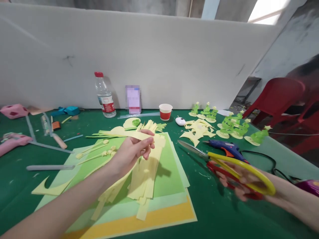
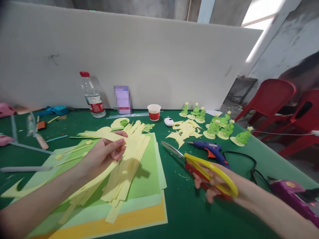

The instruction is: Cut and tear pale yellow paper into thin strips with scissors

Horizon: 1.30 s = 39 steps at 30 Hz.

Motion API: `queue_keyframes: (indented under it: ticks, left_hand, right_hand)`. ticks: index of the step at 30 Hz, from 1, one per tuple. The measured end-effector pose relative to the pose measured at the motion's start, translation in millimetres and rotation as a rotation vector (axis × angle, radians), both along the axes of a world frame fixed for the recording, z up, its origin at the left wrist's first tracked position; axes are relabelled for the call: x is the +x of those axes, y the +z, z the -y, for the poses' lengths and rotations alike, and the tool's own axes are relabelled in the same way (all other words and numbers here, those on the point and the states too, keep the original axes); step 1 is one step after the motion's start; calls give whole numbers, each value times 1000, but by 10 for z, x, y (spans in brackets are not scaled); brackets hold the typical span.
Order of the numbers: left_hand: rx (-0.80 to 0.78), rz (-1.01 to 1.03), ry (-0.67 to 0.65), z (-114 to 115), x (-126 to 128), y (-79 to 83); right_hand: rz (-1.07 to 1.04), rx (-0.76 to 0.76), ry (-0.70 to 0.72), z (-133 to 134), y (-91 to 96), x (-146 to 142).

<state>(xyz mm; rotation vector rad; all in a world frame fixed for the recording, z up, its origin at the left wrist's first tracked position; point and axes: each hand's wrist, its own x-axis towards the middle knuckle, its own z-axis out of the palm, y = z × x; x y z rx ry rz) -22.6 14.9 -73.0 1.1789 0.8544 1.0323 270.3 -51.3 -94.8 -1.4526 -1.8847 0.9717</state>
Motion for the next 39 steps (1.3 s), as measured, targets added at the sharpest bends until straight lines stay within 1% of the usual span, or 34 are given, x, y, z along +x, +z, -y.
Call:
queue_keyframes:
  ticks: [3, 4, 6, 10, 12, 14, 16, 18, 20, 23, 26, 29, 33, 39]
  left_hand:
    - [22, 34, 17, -36, -39, 24]
    - [24, 39, 18, -40, -46, 30]
    - [27, 45, 12, -44, -54, 34]
    - [37, 51, 12, -75, -77, 6]
    - [48, 60, 30, -107, -96, -26]
    - [65, 79, 58, -142, -113, -57]
    - [84, 105, 90, -169, -123, -78]
    - [96, 129, 124, -183, -123, -84]
    - [95, 148, 153, -187, -115, -81]
    - [79, 168, 174, -184, -97, -72]
    - [69, 179, 177, -179, -85, -67]
    - [63, 180, 157, -172, -85, -65]
    - [66, 169, 105, -161, -102, -67]
    - [50, 124, 3, -111, -79, -36]
  right_hand:
    - [-339, -193, 55, -40, 18, -187]
    - [-425, -220, 64, -61, 22, -258]
    - [-537, -254, 87, -106, 36, -403]
    - [-691, -343, 73, -182, 98, -658]
    - [-775, -424, 158, -216, 135, -745]
    - [-836, -506, 293, -235, 170, -800]
    - [-860, -602, 407, -226, 199, -830]
    - [-841, -690, 483, -186, 218, -845]
    - [-840, -758, 512, -128, 221, -851]
    - [-894, -817, 508, -60, 209, -857]
    - [-927, -837, 488, -51, 204, -868]
    - [-887, -844, 471, -82, 218, -871]
    - [-817, -890, 523, -132, 231, -853]
    - [-792, -880, 541, -128, 217, -849]
